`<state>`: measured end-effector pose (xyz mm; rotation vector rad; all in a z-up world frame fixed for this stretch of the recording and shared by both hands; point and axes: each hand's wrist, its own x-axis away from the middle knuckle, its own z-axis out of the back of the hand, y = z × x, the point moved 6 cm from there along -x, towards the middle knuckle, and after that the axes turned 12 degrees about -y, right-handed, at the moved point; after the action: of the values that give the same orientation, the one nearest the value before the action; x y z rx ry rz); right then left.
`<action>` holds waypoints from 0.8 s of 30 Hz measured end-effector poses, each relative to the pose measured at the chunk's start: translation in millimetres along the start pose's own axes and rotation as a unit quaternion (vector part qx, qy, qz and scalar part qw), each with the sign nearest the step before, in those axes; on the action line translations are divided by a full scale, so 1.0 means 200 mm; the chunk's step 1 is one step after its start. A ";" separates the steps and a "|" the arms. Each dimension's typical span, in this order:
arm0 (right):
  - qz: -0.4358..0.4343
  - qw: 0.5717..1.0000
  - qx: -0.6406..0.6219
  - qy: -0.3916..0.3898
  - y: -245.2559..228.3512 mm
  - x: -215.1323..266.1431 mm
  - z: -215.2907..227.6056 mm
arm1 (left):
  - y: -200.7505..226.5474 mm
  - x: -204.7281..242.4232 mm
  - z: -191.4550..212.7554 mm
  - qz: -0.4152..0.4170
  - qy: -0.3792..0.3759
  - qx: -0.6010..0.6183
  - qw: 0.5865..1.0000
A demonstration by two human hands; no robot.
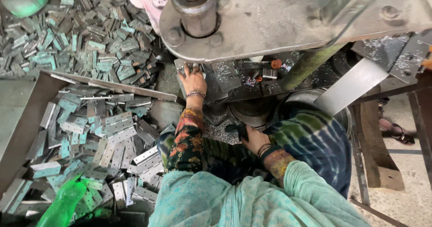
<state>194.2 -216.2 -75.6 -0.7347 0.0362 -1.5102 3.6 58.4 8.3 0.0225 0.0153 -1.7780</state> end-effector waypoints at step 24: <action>0.036 0.998 -0.042 0.014 -0.28 0.10 0.25 | 0.10 0.66 0.10 -0.144 0.116 -0.079 0.979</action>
<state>169.6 -207.1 -1.4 -0.7715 0.1474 -1.4576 -4.5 -76.1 25.2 0.1180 0.3443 -2.0504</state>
